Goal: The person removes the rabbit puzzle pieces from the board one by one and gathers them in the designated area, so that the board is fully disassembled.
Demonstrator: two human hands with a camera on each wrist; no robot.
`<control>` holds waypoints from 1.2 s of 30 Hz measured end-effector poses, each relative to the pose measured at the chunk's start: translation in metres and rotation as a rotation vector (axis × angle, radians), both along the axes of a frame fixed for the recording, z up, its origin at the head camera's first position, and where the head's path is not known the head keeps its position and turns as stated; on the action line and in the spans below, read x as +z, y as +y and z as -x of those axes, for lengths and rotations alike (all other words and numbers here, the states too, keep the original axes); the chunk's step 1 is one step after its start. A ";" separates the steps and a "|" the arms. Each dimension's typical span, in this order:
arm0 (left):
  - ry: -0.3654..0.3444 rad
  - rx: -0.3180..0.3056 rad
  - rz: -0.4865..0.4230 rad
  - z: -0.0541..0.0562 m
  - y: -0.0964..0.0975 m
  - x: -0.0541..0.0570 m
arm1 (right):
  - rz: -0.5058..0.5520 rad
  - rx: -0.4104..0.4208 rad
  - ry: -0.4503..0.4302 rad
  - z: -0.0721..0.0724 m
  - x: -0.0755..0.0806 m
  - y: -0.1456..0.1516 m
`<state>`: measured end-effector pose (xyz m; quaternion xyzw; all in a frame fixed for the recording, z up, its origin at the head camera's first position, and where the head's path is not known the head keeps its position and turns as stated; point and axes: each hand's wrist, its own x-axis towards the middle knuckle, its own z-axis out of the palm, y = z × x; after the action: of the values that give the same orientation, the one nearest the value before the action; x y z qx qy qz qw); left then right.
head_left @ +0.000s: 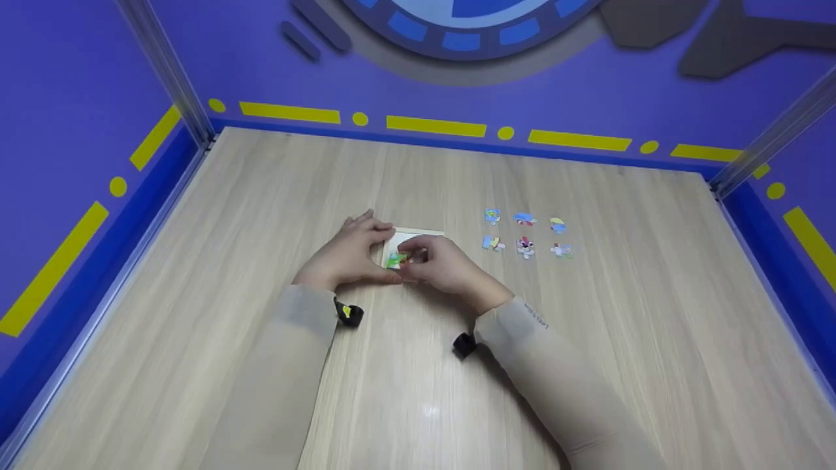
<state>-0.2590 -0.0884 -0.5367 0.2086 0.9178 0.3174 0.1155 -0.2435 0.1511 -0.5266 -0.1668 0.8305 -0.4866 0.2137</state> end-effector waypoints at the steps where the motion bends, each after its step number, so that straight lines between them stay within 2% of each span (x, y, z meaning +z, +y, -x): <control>1: 0.001 -0.001 0.000 0.000 0.000 0.001 | 0.040 -0.016 -0.048 0.001 0.001 0.002; 4: 0.001 0.002 0.008 -0.001 0.001 0.002 | 0.133 -0.057 -0.181 0.001 0.005 0.007; 8: -0.004 0.009 0.019 -0.001 0.001 0.001 | 0.140 -0.070 -0.228 -0.001 0.008 0.019; 15: -0.007 0.017 0.028 -0.002 0.001 0.000 | 0.028 -0.011 -0.043 -0.006 0.016 0.050; 27: -0.027 0.009 0.007 -0.002 0.004 0.003 | -0.138 -0.084 0.086 -0.017 0.024 0.131; 36: -0.016 0.004 0.007 -0.002 0.003 0.004 | -0.243 -0.050 0.211 -0.022 0.022 0.154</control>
<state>-0.2567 -0.0849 -0.5327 0.2037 0.9184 0.3160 0.1229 -0.2211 0.3049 -0.5046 -0.1691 0.9051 -0.3673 0.1315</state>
